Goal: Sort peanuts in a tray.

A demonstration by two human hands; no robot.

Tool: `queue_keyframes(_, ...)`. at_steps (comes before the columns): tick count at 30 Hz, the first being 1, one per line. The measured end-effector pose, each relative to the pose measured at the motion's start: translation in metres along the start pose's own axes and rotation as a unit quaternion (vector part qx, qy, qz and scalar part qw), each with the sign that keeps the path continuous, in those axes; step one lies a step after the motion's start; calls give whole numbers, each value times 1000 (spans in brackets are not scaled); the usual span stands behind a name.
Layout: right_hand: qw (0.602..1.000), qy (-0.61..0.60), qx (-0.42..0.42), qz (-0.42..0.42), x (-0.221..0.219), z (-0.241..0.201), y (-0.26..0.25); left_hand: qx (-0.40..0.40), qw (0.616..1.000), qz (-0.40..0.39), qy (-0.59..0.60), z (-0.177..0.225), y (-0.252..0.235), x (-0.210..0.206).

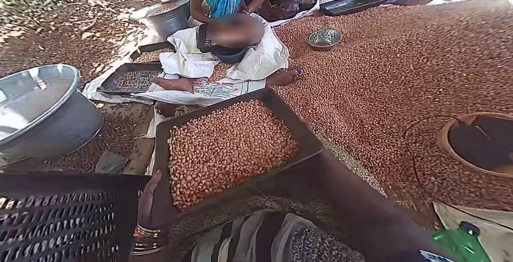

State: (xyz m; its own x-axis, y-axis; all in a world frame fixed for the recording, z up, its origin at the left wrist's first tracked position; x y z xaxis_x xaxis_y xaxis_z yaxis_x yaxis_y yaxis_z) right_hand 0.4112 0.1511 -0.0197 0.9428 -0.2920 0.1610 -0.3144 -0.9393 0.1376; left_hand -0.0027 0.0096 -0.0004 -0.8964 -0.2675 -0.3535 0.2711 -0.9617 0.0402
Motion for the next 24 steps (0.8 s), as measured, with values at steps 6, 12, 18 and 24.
queue_keyframes(6, 999, 6, -48, -7, 8, 22, 37, 10, 997, -56, -56, -28, 15, 58)
queue_keyframes(12, 939, -305, -88, -130, -23, 29, 44, 107, 994, 26, -15, -42, 12, 89)
queue_keyframes(18, 950, -200, -33, -235, -30, -80, 98, 74, 996, 52, -25, -22, 12, 82)
queue_keyframes(24, 948, -189, -46, -251, -32, -68, 68, 22, 997, -24, 71, -36, 8, 88)
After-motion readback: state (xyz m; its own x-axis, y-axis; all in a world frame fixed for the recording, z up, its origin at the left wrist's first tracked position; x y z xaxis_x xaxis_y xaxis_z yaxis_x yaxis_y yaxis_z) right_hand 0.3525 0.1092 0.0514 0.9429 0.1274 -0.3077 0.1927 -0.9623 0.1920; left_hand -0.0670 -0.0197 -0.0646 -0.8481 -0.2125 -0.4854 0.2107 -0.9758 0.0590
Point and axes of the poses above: each hand's wrist, its own y-axis away from the middle knuckle, its own x-axis out of the back of the hand, z = x × y, the point moved 1 cm from there along -y, towards the middle knuckle, and after that the axes turned 7 degrees about -y, right-handed, at the moved point
